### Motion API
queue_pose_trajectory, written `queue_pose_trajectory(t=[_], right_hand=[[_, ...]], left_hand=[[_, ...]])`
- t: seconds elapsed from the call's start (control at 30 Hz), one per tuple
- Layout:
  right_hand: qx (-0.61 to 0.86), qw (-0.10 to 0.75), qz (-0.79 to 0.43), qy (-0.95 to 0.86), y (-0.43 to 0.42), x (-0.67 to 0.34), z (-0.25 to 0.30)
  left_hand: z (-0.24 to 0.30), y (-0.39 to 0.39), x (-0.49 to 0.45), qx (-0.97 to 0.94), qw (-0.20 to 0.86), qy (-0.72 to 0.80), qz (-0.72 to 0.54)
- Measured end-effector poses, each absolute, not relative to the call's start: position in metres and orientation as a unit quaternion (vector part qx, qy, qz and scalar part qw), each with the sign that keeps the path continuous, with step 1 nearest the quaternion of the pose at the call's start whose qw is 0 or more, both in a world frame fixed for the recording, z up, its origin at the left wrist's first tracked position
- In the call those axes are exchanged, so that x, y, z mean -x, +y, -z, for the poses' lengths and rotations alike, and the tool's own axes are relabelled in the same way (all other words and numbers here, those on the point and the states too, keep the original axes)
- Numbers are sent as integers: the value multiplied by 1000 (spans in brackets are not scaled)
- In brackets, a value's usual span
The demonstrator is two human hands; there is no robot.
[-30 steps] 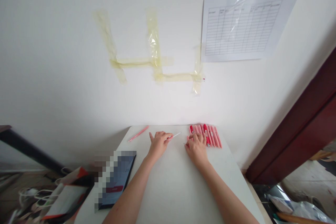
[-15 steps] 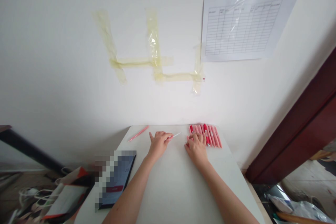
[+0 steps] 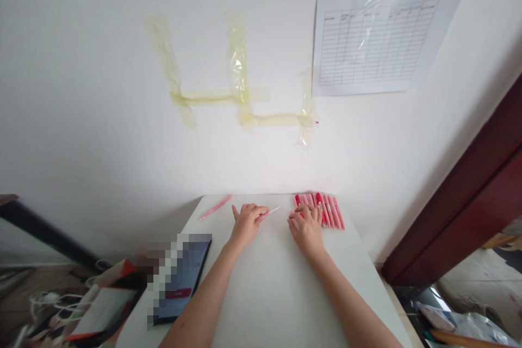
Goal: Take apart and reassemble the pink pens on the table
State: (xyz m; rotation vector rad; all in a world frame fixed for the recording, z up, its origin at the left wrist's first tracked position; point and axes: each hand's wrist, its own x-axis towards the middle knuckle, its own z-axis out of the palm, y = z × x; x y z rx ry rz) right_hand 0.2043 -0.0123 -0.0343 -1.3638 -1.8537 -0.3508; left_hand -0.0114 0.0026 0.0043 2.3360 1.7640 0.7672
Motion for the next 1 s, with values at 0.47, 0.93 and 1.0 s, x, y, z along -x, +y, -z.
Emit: queue_pose_trajectory(t=[0.47, 0.93, 1.0], right_hand=[[515, 390, 139, -750, -11, -208, 35], [516, 403, 135, -744, -11, -209, 32], [524, 408, 129, -737, -10, -211, 33]], left_hand=[[-6, -2, 7, -799, 90, 529, -272], [-2, 2, 9, -793, 64, 536, -283], [-1, 3, 10, -782, 56, 552, -283]])
